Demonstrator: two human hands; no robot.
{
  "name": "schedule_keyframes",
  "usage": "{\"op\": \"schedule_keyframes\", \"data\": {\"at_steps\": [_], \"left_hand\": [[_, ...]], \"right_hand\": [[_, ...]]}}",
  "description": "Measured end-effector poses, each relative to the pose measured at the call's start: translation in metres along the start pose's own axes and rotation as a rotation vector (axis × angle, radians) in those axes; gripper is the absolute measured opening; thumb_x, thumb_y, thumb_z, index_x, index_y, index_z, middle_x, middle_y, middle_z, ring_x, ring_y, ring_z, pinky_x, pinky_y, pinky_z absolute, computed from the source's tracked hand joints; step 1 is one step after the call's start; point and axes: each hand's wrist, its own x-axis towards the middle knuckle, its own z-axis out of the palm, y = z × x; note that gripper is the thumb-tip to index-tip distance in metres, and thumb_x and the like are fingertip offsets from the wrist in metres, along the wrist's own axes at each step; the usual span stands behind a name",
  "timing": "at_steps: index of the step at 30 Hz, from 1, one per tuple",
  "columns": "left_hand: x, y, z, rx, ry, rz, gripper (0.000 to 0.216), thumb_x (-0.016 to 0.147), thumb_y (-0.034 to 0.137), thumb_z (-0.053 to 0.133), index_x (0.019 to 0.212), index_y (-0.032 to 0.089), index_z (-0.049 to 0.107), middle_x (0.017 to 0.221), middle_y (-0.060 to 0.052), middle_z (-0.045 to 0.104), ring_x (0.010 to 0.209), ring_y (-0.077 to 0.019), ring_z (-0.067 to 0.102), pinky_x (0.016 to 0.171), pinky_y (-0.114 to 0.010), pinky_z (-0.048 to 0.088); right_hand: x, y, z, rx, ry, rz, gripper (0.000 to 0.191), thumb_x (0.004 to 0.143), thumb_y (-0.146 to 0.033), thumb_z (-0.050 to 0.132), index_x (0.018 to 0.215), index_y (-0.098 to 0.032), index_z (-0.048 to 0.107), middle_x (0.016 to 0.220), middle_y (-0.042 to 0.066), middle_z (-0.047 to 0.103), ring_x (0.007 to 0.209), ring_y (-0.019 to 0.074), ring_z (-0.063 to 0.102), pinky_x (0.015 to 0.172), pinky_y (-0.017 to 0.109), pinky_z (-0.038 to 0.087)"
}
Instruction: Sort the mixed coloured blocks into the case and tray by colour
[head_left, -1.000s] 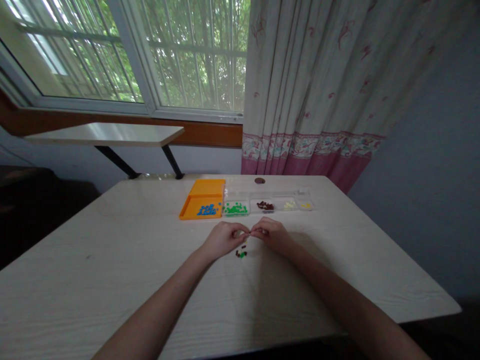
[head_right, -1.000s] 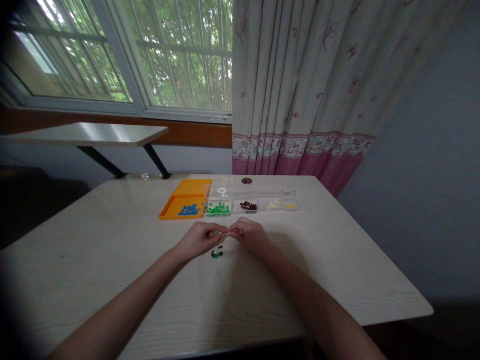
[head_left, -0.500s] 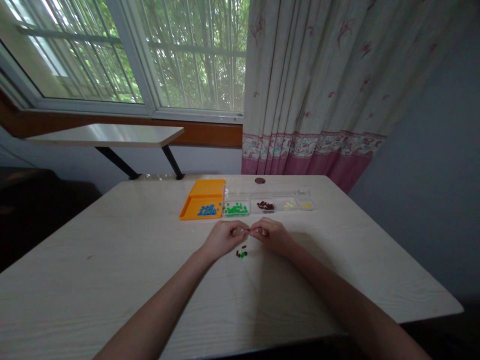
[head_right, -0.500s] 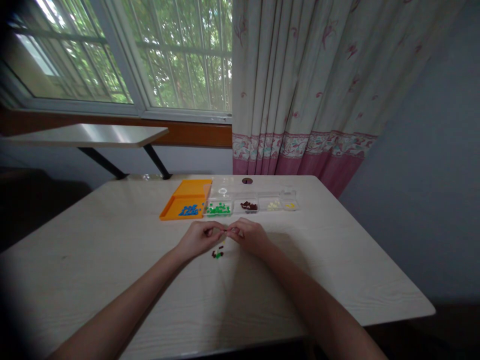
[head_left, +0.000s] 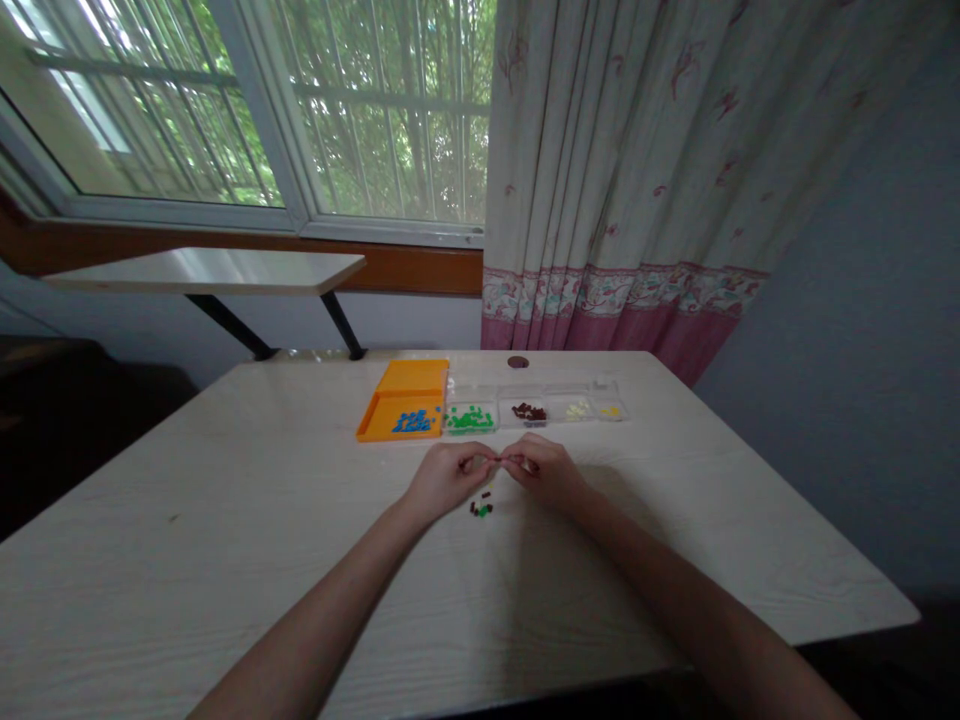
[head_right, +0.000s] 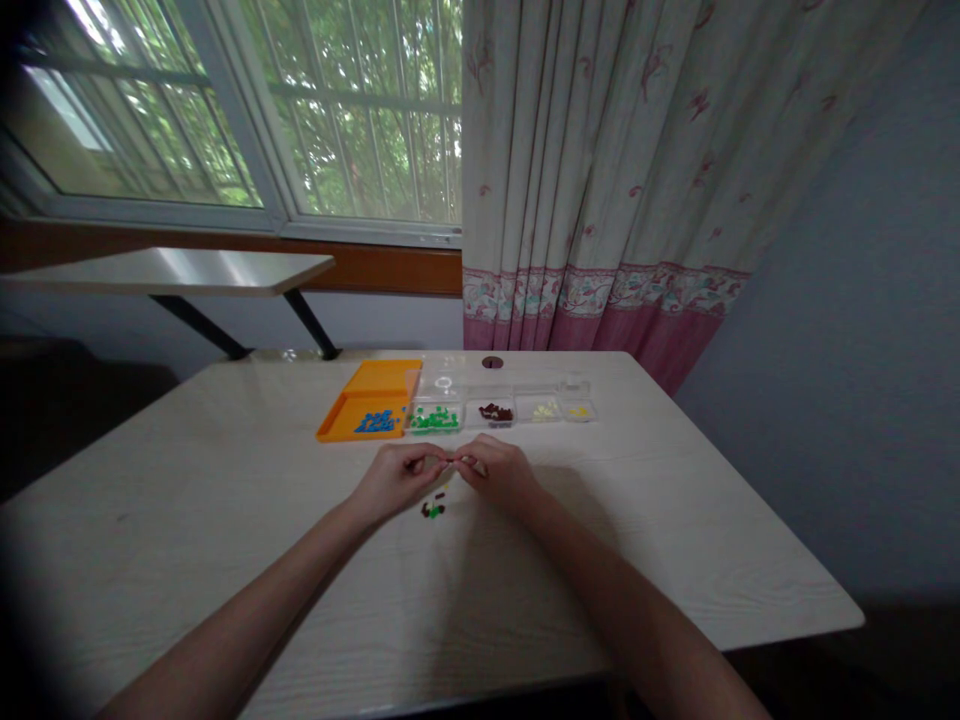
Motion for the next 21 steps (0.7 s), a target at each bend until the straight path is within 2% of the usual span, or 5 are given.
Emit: {"op": "schedule_keyframes", "data": {"at_steps": [5, 10, 12, 18, 21], "left_hand": [[0.002, 0.001, -0.003, 0.080, -0.007, -0.043, 0.027, 0.077, 0.037, 0.049, 0.087, 0.019, 0.065, 0.047, 0.005, 0.042, 0.044, -0.0065, 0.036, 0.045, -0.017, 0.026], [0.002, -0.006, -0.006, 0.240, -0.080, -0.070, 0.023, 0.078, 0.033, 0.046, 0.084, 0.021, 0.065, 0.060, 0.000, 0.059, 0.051, -0.0094, 0.048, 0.051, -0.018, 0.031], [0.002, -0.007, -0.006, 0.267, -0.098, -0.065, 0.024, 0.079, 0.032, 0.045, 0.086, 0.021, 0.065, 0.065, -0.001, 0.062, 0.055, -0.0104, 0.051, 0.053, -0.019, 0.032], [0.002, -0.006, -0.006, 0.311, -0.125, -0.081, 0.025, 0.079, 0.032, 0.043, 0.088, 0.022, 0.064, 0.076, -0.002, 0.067, 0.062, -0.0119, 0.057, 0.057, -0.020, 0.035], [0.003, -0.005, -0.007, 0.340, -0.140, -0.082, 0.025, 0.080, 0.032, 0.041, 0.089, 0.023, 0.063, 0.078, -0.002, 0.067, 0.065, -0.0126, 0.058, 0.058, -0.020, 0.036]], "right_hand": [[0.002, 0.002, -0.010, -0.054, 0.066, -0.051, 0.011, 0.080, -0.023, 0.051, 0.082, -0.020, 0.061, 0.072, 0.001, 0.062, 0.063, 0.0103, 0.055, 0.059, 0.020, 0.041], [0.005, 0.005, -0.032, -0.155, 0.344, -0.080, 0.011, 0.079, -0.021, 0.052, 0.083, -0.020, 0.061, 0.066, 0.001, 0.062, 0.057, 0.0102, 0.054, 0.058, 0.022, 0.042], [0.006, 0.004, -0.037, -0.172, 0.401, -0.094, 0.010, 0.079, -0.020, 0.052, 0.083, -0.020, 0.062, 0.063, 0.000, 0.061, 0.055, 0.0101, 0.053, 0.057, 0.022, 0.042], [0.006, 0.001, -0.032, -0.179, 0.386, -0.112, 0.011, 0.079, -0.019, 0.052, 0.083, -0.019, 0.062, 0.067, 0.001, 0.062, 0.057, 0.0094, 0.054, 0.059, 0.021, 0.042], [0.006, 0.010, -0.023, -0.167, 0.385, -0.053, 0.011, 0.078, -0.022, 0.052, 0.081, -0.018, 0.062, 0.064, 0.000, 0.060, 0.055, 0.0091, 0.052, 0.058, 0.020, 0.042]]}}
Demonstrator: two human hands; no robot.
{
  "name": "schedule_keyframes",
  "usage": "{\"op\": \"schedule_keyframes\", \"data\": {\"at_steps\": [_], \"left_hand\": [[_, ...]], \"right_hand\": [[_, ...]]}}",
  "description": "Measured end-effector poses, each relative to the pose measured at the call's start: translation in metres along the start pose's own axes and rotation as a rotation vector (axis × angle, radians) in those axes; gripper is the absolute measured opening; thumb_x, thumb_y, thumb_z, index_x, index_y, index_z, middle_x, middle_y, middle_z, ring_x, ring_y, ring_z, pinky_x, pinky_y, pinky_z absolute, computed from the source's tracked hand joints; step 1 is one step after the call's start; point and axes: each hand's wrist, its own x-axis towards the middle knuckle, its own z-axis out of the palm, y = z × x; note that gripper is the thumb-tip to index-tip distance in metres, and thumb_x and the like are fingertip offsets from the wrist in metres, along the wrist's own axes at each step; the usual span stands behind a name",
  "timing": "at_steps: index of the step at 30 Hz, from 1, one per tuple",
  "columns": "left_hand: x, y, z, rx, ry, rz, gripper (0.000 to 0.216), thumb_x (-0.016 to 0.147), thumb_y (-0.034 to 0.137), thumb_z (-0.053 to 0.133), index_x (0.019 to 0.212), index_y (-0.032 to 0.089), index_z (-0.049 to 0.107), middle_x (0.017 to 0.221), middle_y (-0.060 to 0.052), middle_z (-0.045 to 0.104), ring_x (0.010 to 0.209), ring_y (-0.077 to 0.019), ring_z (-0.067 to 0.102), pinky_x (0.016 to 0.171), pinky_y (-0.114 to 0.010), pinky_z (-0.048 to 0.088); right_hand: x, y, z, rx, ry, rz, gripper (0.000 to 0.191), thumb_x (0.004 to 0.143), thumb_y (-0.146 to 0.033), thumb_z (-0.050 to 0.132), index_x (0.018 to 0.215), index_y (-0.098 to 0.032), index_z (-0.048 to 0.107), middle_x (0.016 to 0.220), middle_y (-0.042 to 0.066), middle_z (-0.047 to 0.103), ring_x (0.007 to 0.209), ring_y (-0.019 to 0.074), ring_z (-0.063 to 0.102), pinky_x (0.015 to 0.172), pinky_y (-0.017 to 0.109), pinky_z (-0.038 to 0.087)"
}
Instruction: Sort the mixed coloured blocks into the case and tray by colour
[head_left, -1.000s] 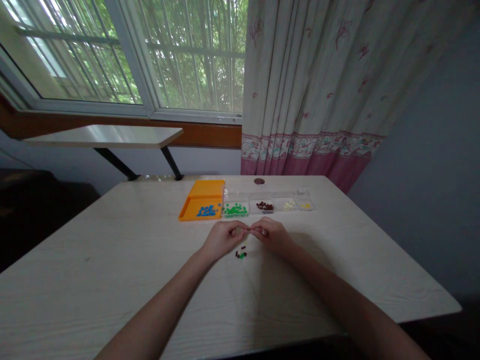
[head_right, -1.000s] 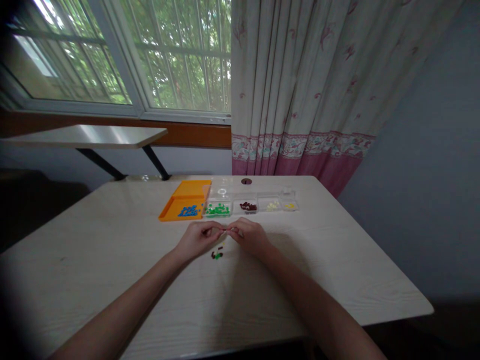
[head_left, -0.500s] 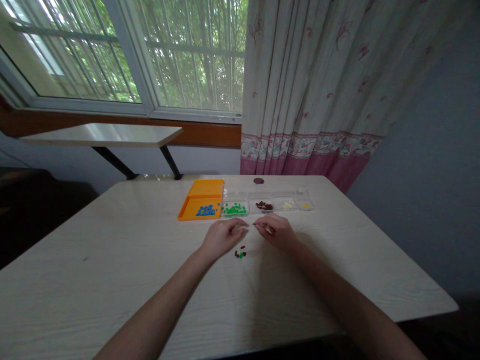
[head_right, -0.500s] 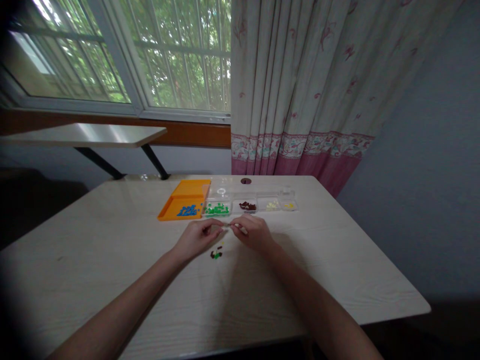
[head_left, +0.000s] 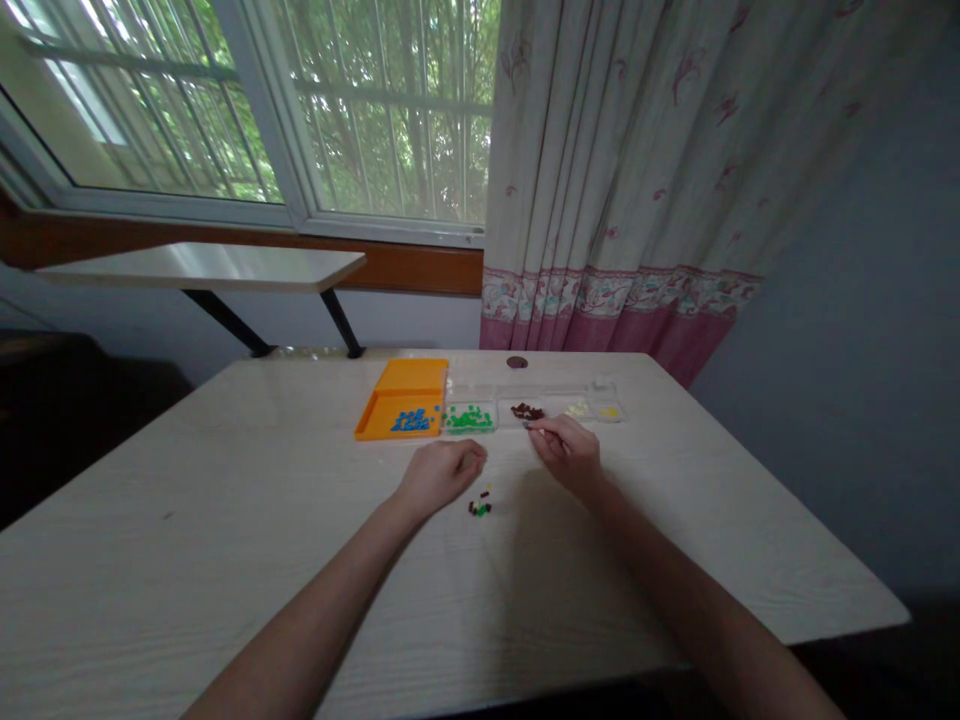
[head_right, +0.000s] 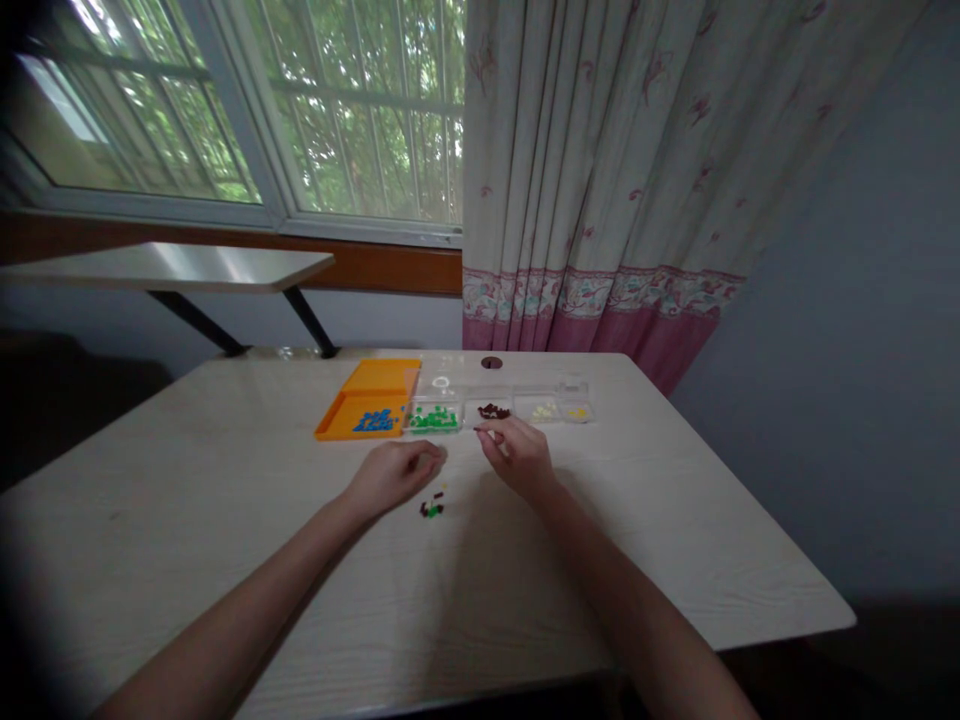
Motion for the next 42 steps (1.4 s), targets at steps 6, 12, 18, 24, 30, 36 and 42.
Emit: {"op": "schedule_keyframes", "data": {"at_steps": [6, 12, 18, 24, 30, 36, 42], "left_hand": [[0.000, -0.001, 0.000, 0.060, -0.012, 0.003, 0.026, 0.081, 0.033, 0.040, 0.089, 0.023, 0.063, 0.079, -0.003, 0.067, 0.070, -0.0152, 0.060, 0.059, -0.022, 0.036], [0.000, -0.001, -0.003, 0.095, -0.028, 0.002, 0.027, 0.081, 0.033, 0.039, 0.089, 0.022, 0.062, 0.076, -0.003, 0.066, 0.068, -0.0154, 0.059, 0.057, -0.022, 0.035], [-0.001, -0.001, -0.006, 0.097, -0.027, -0.018, 0.026, 0.081, 0.032, 0.038, 0.090, 0.022, 0.061, 0.081, -0.003, 0.066, 0.075, -0.0161, 0.060, 0.060, -0.022, 0.035], [-0.001, -0.001, -0.005, 0.111, -0.021, -0.009, 0.027, 0.081, 0.033, 0.037, 0.087, 0.022, 0.061, 0.075, -0.003, 0.066, 0.069, -0.0162, 0.059, 0.057, -0.022, 0.034], [-0.002, -0.001, -0.003, 0.028, -0.013, 0.005, 0.026, 0.081, 0.033, 0.040, 0.086, 0.021, 0.062, 0.076, -0.004, 0.066, 0.070, -0.0153, 0.058, 0.058, -0.021, 0.033], [0.002, 0.004, -0.001, -0.325, 0.008, -0.063, 0.029, 0.076, 0.037, 0.047, 0.080, 0.016, 0.066, 0.049, 0.002, 0.049, 0.046, -0.0084, 0.039, 0.046, -0.019, 0.024], [0.007, 0.011, 0.004, -0.888, -0.150, -0.182, 0.042, 0.065, 0.048, 0.057, 0.074, 0.007, 0.066, 0.043, 0.005, 0.038, 0.040, -0.0039, 0.023, 0.041, -0.019, 0.014]], "right_hand": [[0.000, 0.029, 0.020, -0.190, -0.128, 0.335, 0.018, 0.079, -0.030, 0.050, 0.081, -0.018, 0.064, 0.059, 0.000, 0.056, 0.055, 0.0113, 0.052, 0.054, 0.021, 0.040], [-0.002, 0.037, 0.022, -0.270, -0.282, 0.395, 0.020, 0.080, -0.025, 0.048, 0.090, -0.021, 0.065, 0.076, 0.003, 0.064, 0.067, 0.0138, 0.057, 0.061, 0.022, 0.040], [-0.019, 0.005, 0.018, 0.038, -0.585, 0.072, 0.016, 0.080, -0.024, 0.050, 0.088, -0.021, 0.064, 0.073, 0.001, 0.062, 0.064, 0.0104, 0.055, 0.062, 0.019, 0.040], [-0.021, -0.018, 0.024, 0.110, -0.722, 0.016, 0.013, 0.079, -0.028, 0.054, 0.086, -0.023, 0.064, 0.077, -0.001, 0.061, 0.066, 0.0089, 0.056, 0.064, 0.018, 0.041], [-0.020, -0.015, 0.024, 0.100, -0.742, 0.065, 0.013, 0.079, -0.023, 0.054, 0.087, -0.022, 0.064, 0.081, 0.000, 0.062, 0.071, 0.0097, 0.057, 0.068, 0.019, 0.042], [-0.018, -0.016, 0.021, 0.107, -0.612, 0.087, 0.014, 0.083, -0.026, 0.050, 0.087, -0.021, 0.063, 0.084, 0.002, 0.061, 0.076, 0.0112, 0.057, 0.071, 0.020, 0.043], [-0.015, -0.018, 0.018, 0.141, -0.343, 0.107, 0.021, 0.085, -0.031, 0.046, 0.089, -0.021, 0.064, 0.080, 0.003, 0.060, 0.073, 0.0112, 0.056, 0.068, 0.020, 0.044]]}}
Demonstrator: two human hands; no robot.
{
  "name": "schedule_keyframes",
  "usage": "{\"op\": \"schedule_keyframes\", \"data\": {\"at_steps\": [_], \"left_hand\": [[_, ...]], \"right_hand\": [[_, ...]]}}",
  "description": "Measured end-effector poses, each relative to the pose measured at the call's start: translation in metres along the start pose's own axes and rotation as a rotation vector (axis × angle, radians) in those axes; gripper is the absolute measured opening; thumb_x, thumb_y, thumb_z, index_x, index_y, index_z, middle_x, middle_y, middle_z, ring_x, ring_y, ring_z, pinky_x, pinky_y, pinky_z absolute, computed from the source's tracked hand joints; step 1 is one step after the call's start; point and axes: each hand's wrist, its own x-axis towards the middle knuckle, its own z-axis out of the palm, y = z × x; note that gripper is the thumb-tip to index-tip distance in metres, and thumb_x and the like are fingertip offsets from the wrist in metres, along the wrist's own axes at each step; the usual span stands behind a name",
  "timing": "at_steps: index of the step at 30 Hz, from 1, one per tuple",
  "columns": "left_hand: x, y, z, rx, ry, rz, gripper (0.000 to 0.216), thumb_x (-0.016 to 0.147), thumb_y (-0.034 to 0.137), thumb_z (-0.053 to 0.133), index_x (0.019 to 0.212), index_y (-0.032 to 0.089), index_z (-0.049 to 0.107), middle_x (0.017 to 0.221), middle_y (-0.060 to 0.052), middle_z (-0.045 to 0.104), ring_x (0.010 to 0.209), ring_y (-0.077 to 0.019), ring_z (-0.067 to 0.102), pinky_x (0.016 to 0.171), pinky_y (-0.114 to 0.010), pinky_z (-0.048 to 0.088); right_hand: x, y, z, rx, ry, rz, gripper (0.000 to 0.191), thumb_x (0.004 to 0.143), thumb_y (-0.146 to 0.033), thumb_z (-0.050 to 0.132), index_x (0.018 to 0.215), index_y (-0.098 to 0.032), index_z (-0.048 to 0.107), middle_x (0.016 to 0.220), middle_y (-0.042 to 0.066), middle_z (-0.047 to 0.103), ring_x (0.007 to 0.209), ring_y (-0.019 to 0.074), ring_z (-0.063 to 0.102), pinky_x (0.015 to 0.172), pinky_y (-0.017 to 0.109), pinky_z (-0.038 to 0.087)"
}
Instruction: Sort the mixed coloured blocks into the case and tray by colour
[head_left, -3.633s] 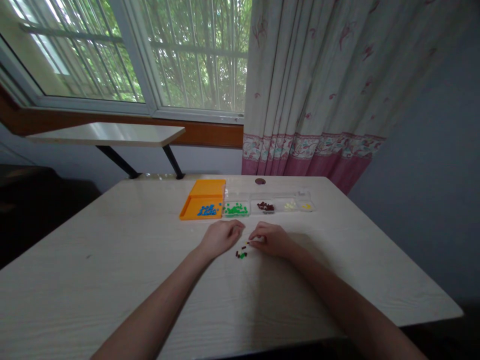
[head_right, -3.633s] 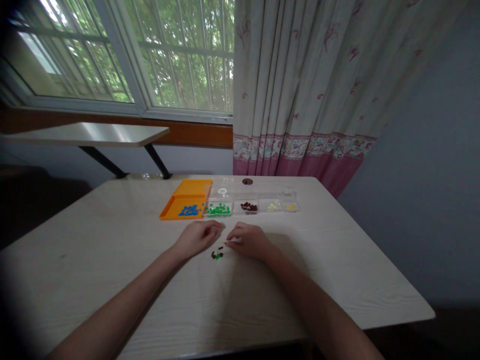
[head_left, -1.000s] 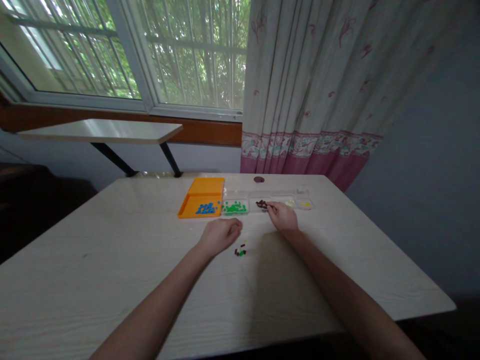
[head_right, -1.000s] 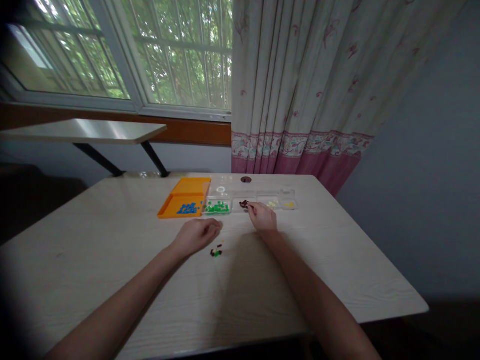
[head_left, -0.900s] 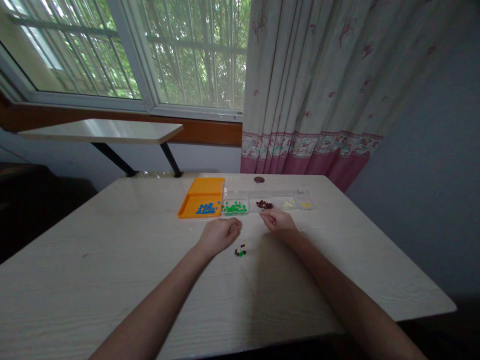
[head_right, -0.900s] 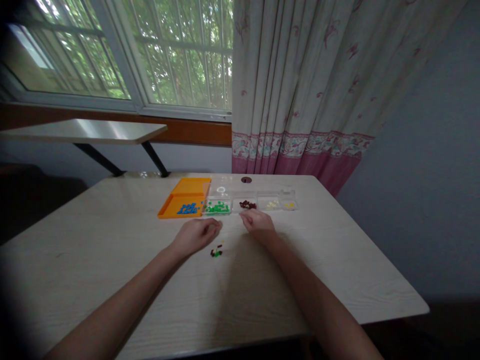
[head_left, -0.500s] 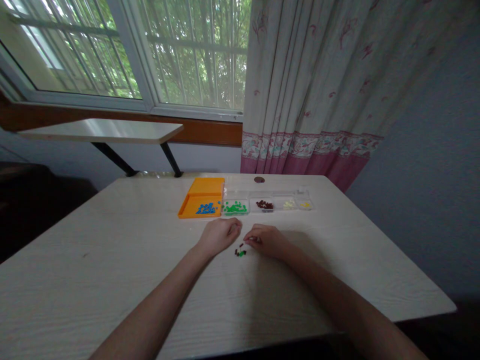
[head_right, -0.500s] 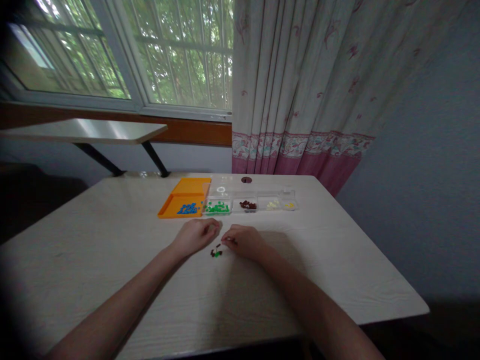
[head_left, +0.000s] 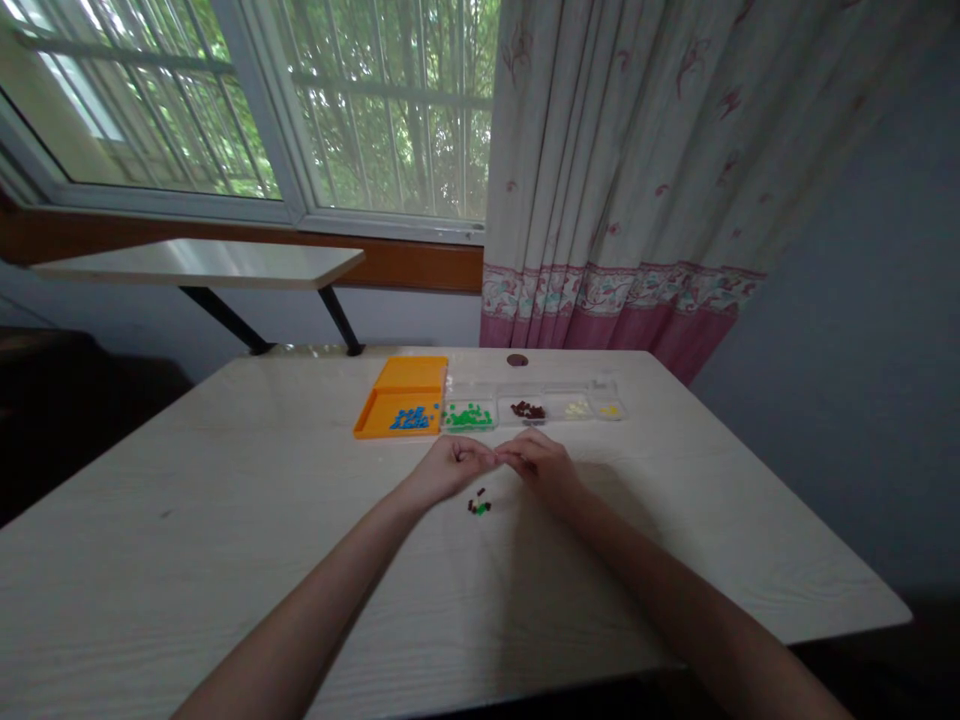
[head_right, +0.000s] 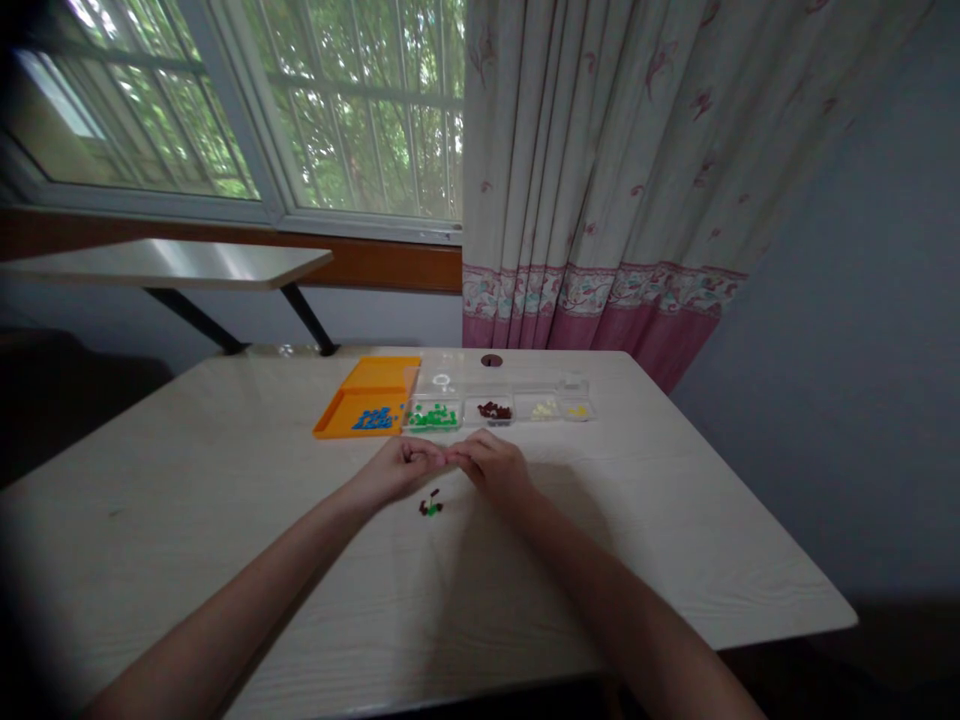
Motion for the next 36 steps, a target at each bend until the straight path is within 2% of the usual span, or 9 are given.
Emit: {"op": "schedule_keyframes", "data": {"at_steps": [4, 10, 14, 19, 23, 25, 29, 33, 36], "left_hand": [[-0.0011, 0.0006, 0.0038, -0.207, -0.009, -0.038, 0.041, 0.060, 0.044, 0.065, 0.076, 0.007, 0.065, 0.049, 0.002, 0.048, 0.043, -0.0035, 0.029, 0.042, -0.018, 0.017], [-0.0017, 0.0020, 0.0020, -0.225, 0.010, -0.080, 0.039, 0.059, 0.041, 0.067, 0.077, 0.007, 0.066, 0.039, 0.009, 0.031, 0.037, -0.0016, 0.018, 0.039, -0.019, 0.009], [-0.0024, 0.0040, 0.0026, -0.242, 0.032, -0.079, 0.038, 0.059, 0.041, 0.066, 0.076, 0.008, 0.065, 0.037, 0.009, 0.031, 0.036, -0.0017, 0.018, 0.039, -0.019, 0.009], [-0.0020, 0.0041, 0.0035, -0.233, 0.033, -0.070, 0.037, 0.059, 0.043, 0.066, 0.074, 0.009, 0.064, 0.039, 0.008, 0.038, 0.036, -0.0020, 0.024, 0.038, -0.017, 0.016], [0.0004, 0.0010, 0.0030, -0.281, 0.016, -0.018, 0.034, 0.058, 0.041, 0.068, 0.069, 0.009, 0.064, 0.058, -0.001, 0.058, 0.049, -0.0061, 0.045, 0.046, -0.018, 0.031], [0.0010, -0.0004, 0.0028, -0.301, 0.006, -0.012, 0.033, 0.058, 0.040, 0.069, 0.069, 0.010, 0.064, 0.064, -0.003, 0.061, 0.056, -0.0080, 0.050, 0.052, -0.019, 0.035], [-0.0003, 0.0006, 0.0033, -0.310, 0.007, -0.034, 0.036, 0.057, 0.042, 0.069, 0.070, 0.009, 0.063, 0.059, -0.001, 0.058, 0.049, -0.0053, 0.043, 0.047, -0.018, 0.030], [-0.0020, 0.0045, 0.0042, -0.281, 0.003, -0.039, 0.038, 0.058, 0.044, 0.067, 0.068, 0.008, 0.062, 0.048, 0.004, 0.047, 0.041, -0.0020, 0.030, 0.041, -0.016, 0.018], [-0.0009, 0.0027, 0.0039, -0.260, 0.006, -0.030, 0.037, 0.058, 0.043, 0.067, 0.069, 0.009, 0.062, 0.045, 0.006, 0.042, 0.040, -0.0018, 0.026, 0.041, -0.017, 0.017]], "right_hand": [[-0.0007, 0.0011, 0.0008, 0.038, 0.011, -0.017, 0.020, 0.084, -0.031, 0.048, 0.090, -0.023, 0.066, 0.077, 0.002, 0.058, 0.069, 0.0106, 0.055, 0.065, 0.020, 0.044], [-0.0002, -0.0006, 0.0007, 0.077, -0.007, -0.026, 0.021, 0.084, -0.029, 0.048, 0.095, -0.023, 0.065, 0.076, 0.002, 0.056, 0.069, 0.0104, 0.054, 0.064, 0.020, 0.044], [0.0004, -0.0015, 0.0025, 0.119, 0.002, -0.016, 0.021, 0.083, -0.028, 0.049, 0.096, -0.023, 0.065, 0.074, 0.002, 0.055, 0.064, 0.0096, 0.051, 0.059, 0.019, 0.042], [0.0001, -0.0006, 0.0050, 0.184, 0.029, 0.007, 0.020, 0.081, -0.026, 0.051, 0.096, -0.023, 0.065, 0.071, 0.001, 0.053, 0.056, 0.0081, 0.046, 0.051, 0.018, 0.038], [0.0005, -0.0008, 0.0055, 0.148, 0.049, 0.045, 0.018, 0.080, -0.028, 0.053, 0.092, -0.022, 0.064, 0.068, 0.000, 0.053, 0.053, 0.0080, 0.044, 0.051, 0.019, 0.038], [0.0010, -0.0008, 0.0056, 0.128, 0.053, 0.058, 0.015, 0.078, -0.029, 0.054, 0.086, -0.021, 0.065, 0.067, 0.000, 0.053, 0.053, 0.0083, 0.045, 0.052, 0.019, 0.038], [0.0018, -0.0022, 0.0040, 0.112, 0.055, 0.062, 0.013, 0.079, -0.029, 0.054, 0.082, -0.020, 0.063, 0.067, 0.000, 0.054, 0.053, 0.0087, 0.046, 0.053, 0.020, 0.039], [0.0028, -0.0061, 0.0004, 0.091, 0.030, 0.043, 0.015, 0.081, -0.030, 0.051, 0.081, -0.019, 0.062, 0.069, 0.001, 0.055, 0.059, 0.0103, 0.049, 0.056, 0.021, 0.040], [0.0038, -0.0079, -0.0029, 0.065, 0.025, 0.023, 0.015, 0.082, -0.028, 0.048, 0.082, -0.019, 0.060, 0.071, 0.001, 0.056, 0.061, 0.0107, 0.050, 0.059, 0.021, 0.041]]}}
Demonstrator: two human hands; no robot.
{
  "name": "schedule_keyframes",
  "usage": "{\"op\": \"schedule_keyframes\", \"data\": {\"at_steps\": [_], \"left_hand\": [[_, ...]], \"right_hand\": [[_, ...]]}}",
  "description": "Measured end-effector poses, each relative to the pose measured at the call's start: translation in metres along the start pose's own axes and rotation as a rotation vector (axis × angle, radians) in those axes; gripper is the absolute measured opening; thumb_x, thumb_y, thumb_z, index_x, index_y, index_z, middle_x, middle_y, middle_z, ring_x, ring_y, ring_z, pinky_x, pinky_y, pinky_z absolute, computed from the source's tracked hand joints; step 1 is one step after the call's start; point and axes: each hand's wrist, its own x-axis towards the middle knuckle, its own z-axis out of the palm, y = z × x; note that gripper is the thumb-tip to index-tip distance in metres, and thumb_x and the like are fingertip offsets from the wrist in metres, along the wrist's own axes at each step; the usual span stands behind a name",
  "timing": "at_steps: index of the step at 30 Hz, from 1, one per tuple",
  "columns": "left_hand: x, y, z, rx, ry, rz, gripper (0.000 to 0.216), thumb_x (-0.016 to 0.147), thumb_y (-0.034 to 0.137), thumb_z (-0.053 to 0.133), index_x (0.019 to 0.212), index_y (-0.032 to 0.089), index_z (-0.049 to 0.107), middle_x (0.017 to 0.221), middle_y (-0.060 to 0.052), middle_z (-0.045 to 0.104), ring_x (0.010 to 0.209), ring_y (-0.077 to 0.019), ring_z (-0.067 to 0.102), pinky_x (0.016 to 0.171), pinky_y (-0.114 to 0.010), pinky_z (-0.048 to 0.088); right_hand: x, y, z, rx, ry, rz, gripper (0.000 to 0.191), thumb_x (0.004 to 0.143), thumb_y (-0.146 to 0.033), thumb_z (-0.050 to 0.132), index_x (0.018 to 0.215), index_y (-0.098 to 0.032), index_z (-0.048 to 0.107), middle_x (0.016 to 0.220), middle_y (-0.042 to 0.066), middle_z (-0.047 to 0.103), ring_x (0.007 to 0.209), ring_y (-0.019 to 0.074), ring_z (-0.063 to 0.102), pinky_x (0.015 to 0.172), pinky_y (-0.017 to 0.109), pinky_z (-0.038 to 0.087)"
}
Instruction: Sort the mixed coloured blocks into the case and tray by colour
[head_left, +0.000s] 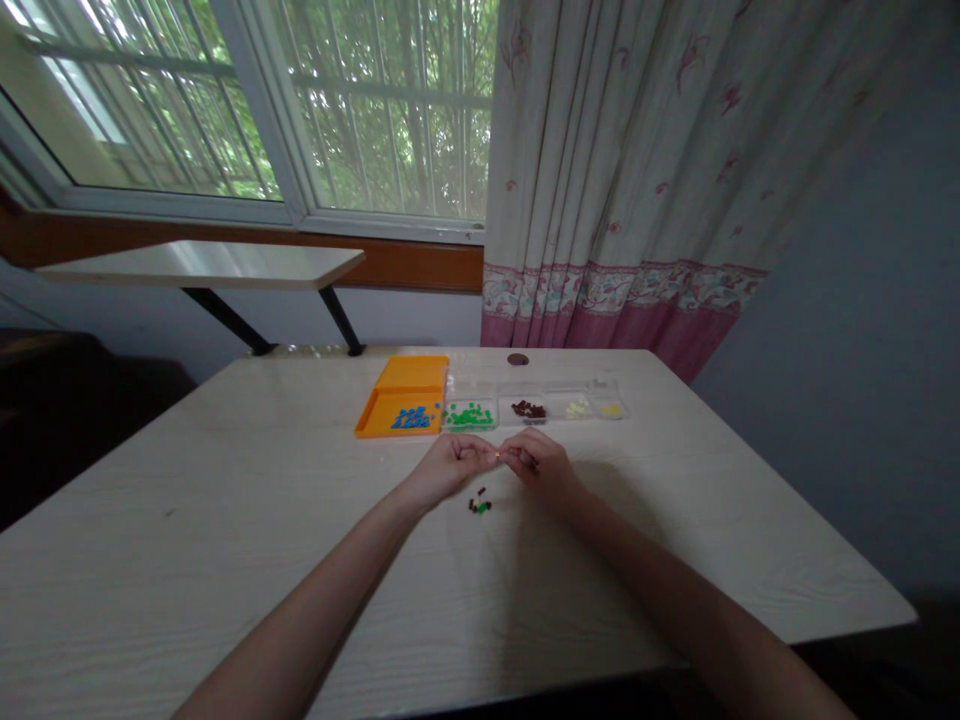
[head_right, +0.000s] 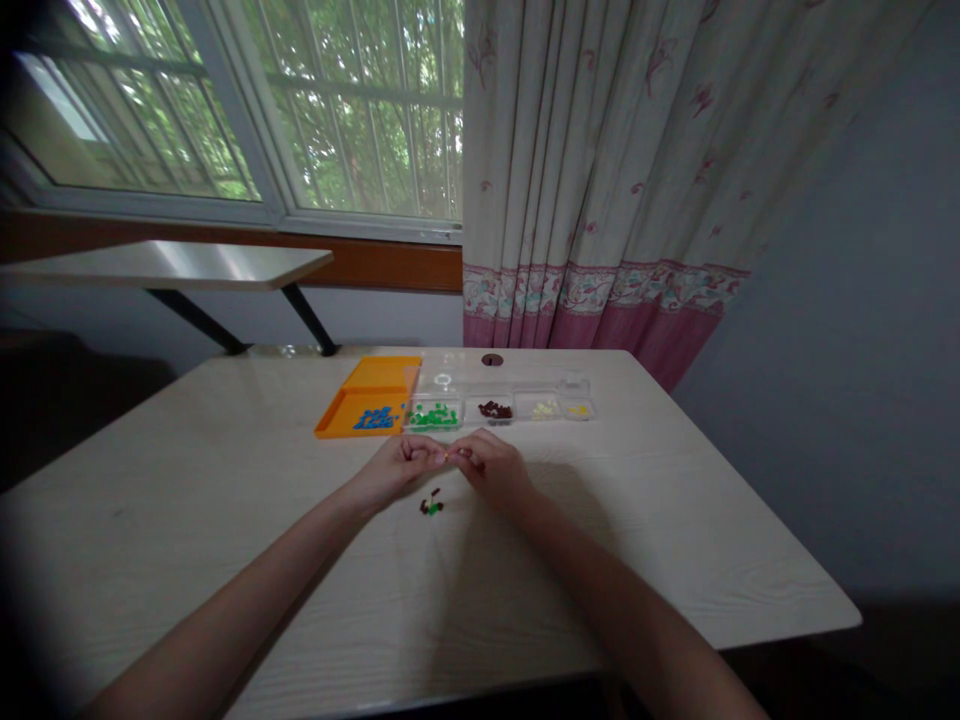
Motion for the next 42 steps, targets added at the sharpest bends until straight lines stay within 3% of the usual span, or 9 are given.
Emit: {"op": "schedule_keyframes", "data": {"at_steps": [4, 7, 10, 13, 25, 34, 39, 42], "left_hand": [[0.003, -0.006, -0.006, 0.126, -0.003, 0.021, 0.039, 0.062, 0.045, 0.062, 0.075, 0.009, 0.063, 0.046, 0.005, 0.042, 0.040, -0.0035, 0.029, 0.042, -0.018, 0.020], [0.001, -0.005, -0.012, 0.472, 0.048, 0.068, 0.036, 0.070, 0.045, 0.053, 0.078, 0.012, 0.065, 0.044, 0.004, 0.043, 0.040, -0.0059, 0.032, 0.042, -0.019, 0.021], [-0.005, -0.001, -0.016, 0.890, 0.129, 0.147, 0.029, 0.077, 0.039, 0.046, 0.082, 0.018, 0.066, 0.062, -0.002, 0.060, 0.055, -0.0116, 0.050, 0.051, -0.020, 0.032], [-0.008, 0.002, -0.016, 1.095, 0.115, 0.156, 0.028, 0.080, 0.035, 0.042, 0.088, 0.021, 0.065, 0.080, -0.004, 0.066, 0.072, -0.0154, 0.058, 0.061, -0.022, 0.037], [-0.008, -0.002, -0.017, 1.157, 0.081, 0.207, 0.028, 0.083, 0.032, 0.037, 0.089, 0.022, 0.063, 0.080, -0.003, 0.067, 0.072, -0.0152, 0.060, 0.062, -0.022, 0.038], [-0.008, -0.001, -0.016, 1.144, 0.082, 0.219, 0.028, 0.082, 0.032, 0.038, 0.089, 0.022, 0.063, 0.078, -0.003, 0.066, 0.069, -0.0142, 0.058, 0.059, -0.021, 0.036], [-0.008, -0.001, -0.017, 1.105, 0.091, 0.196, 0.028, 0.081, 0.033, 0.039, 0.089, 0.021, 0.063, 0.079, -0.003, 0.066, 0.069, -0.0137, 0.058, 0.060, -0.021, 0.037], [-0.008, -0.003, -0.018, 1.094, 0.085, 0.213, 0.027, 0.081, 0.032, 0.040, 0.089, 0.021, 0.063, 0.082, -0.003, 0.066, 0.072, -0.0139, 0.058, 0.063, -0.021, 0.038]], "right_hand": [[0.002, 0.002, -0.008, -0.041, 0.164, -0.011, 0.014, 0.083, -0.025, 0.046, 0.080, -0.019, 0.059, 0.073, 0.003, 0.057, 0.064, 0.0114, 0.051, 0.059, 0.022, 0.042], [0.005, 0.005, -0.017, -0.082, 0.353, 0.001, 0.015, 0.083, -0.025, 0.045, 0.080, -0.020, 0.058, 0.075, 0.004, 0.058, 0.065, 0.0128, 0.052, 0.058, 0.024, 0.043], [0.006, 0.006, -0.025, -0.102, 0.462, 0.000, 0.014, 0.083, -0.025, 0.045, 0.079, -0.021, 0.058, 0.073, 0.003, 0.059, 0.067, 0.0143, 0.053, 0.060, 0.026, 0.045], [0.007, 0.003, -0.029, -0.106, 0.497, -0.009, 0.014, 0.082, -0.025, 0.046, 0.078, -0.021, 0.058, 0.072, 0.003, 0.059, 0.068, 0.0144, 0.054, 0.061, 0.027, 0.045], [0.007, 0.000, -0.027, -0.103, 0.458, -0.034, 0.013, 0.083, -0.022, 0.046, 0.078, -0.021, 0.057, 0.073, 0.003, 0.059, 0.068, 0.0140, 0.054, 0.059, 0.025, 0.045], [0.005, 0.011, -0.025, -0.147, 0.342, -0.110, 0.011, 0.083, -0.021, 0.048, 0.082, -0.020, 0.059, 0.075, 0.003, 0.059, 0.070, 0.0127, 0.054, 0.061, 0.023, 0.045], [0.009, 0.040, -0.050, -0.247, 0.379, -0.116, 0.013, 0.083, -0.023, 0.048, 0.081, -0.018, 0.060, 0.075, 0.004, 0.060, 0.069, 0.0133, 0.054, 0.062, 0.024, 0.044], [0.007, 0.067, -0.079, -0.386, 0.294, 0.019, 0.018, 0.083, -0.027, 0.045, 0.086, -0.017, 0.060, 0.079, 0.005, 0.060, 0.067, 0.0128, 0.054, 0.061, 0.023, 0.042]]}}
